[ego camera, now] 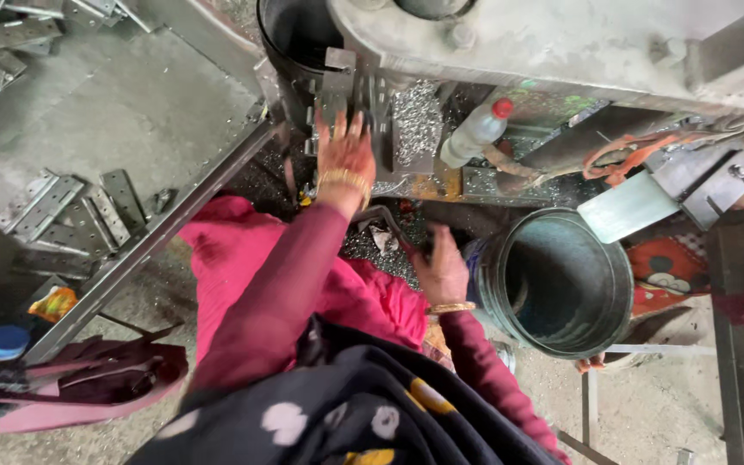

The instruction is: The person assembles metal hinge plates by placing them into a press machine and then moving the finished parts into a metal container.

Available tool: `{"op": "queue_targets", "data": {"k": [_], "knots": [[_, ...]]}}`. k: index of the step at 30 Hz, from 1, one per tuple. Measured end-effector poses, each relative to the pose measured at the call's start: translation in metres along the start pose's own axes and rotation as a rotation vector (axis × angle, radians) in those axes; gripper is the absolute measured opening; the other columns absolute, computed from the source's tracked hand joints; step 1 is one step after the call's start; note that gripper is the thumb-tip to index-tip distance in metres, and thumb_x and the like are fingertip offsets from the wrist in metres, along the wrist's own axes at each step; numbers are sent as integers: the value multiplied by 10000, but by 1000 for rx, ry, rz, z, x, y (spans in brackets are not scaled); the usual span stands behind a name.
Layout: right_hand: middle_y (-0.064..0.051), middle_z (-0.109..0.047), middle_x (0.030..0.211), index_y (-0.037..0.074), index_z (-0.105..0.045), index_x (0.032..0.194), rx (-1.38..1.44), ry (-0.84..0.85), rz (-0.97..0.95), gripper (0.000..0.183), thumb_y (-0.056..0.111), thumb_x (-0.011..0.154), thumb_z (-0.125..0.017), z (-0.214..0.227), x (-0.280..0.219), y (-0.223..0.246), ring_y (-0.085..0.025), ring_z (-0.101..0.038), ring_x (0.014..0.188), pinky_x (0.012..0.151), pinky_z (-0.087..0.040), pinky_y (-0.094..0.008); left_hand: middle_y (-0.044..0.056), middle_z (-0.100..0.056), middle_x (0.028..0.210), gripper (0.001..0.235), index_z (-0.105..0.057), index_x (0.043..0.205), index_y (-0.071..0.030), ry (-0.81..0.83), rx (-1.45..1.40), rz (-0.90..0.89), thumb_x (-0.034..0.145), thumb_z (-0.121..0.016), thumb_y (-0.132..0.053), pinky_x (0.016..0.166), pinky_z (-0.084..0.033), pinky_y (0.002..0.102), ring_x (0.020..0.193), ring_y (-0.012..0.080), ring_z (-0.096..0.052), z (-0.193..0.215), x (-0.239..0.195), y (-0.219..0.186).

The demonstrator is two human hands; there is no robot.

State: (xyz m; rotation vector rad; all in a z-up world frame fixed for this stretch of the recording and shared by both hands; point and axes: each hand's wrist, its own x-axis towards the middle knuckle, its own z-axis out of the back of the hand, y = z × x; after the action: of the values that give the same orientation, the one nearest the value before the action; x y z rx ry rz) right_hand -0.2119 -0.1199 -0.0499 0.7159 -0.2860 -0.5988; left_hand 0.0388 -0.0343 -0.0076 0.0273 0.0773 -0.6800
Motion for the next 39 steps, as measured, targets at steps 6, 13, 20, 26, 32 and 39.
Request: {"op": "queue_targets", "data": {"k": [6, 13, 20, 26, 32, 39], "knots": [[-213, -726, 1102, 31, -589, 1284, -15, -198, 241, 442, 295, 959, -729, 34, 12, 57, -392, -729, 950, 801, -558, -468, 126, -569, 1461, 228, -629, 1255, -62, -461, -354, -402, 1035, -579, -98, 1116, -457, 506, 1363, 311, -589, -41, -87, 23], [-249, -727, 1045, 49, -584, 1336, -111, 42, -66, 562, 402, 906, -663, 21, 18, 35, -450, -698, 955, 791, -540, -521, 139, -672, 1193, 282, -635, 1269, -68, -306, -479, 195, 1025, -560, -187, 934, -583, 422, 1059, 258, -683, 23, 5, -50], [-299, -696, 1046, -11, -569, 1273, -178, 336, 26, 619, 506, 940, -642, 7, 18, 19, -471, -674, 1001, 831, -530, -513, 89, -469, 1549, 435, -611, 1341, -49, -310, -86, -1, 933, -526, -172, 1113, -309, 602, 1477, 331, -353, -32, -49, -4], [-264, -709, 961, 11, -622, 1123, -185, 396, -64, 553, 522, 911, -643, -15, 29, -25, -444, -687, 915, 794, -528, -501, 50, -380, 1650, 383, -653, 1331, -96, 9, 24, 0, 1027, -439, -184, 1253, -43, 595, 1582, 283, -186, 5, -26, -4], [-259, -694, 873, 13, -666, 950, -151, 247, -77, 446, 436, 844, -760, -108, -17, -115, -441, -676, 804, 704, -522, -513, 81, -460, 1526, 483, -689, 1364, -95, -411, -135, 20, 942, -469, -178, 1221, -36, 640, 1474, 309, -275, -5, -28, 2], [-253, -690, 855, 13, -655, 925, -153, 406, -76, 440, 449, 906, -709, -64, 14, -120, -445, -669, 797, 707, -508, -523, 46, -385, 1666, 342, -774, 1144, -124, 28, -24, 6, 1049, -450, -182, 1250, -18, 634, 1573, 319, -248, 10, -14, -4]]}}
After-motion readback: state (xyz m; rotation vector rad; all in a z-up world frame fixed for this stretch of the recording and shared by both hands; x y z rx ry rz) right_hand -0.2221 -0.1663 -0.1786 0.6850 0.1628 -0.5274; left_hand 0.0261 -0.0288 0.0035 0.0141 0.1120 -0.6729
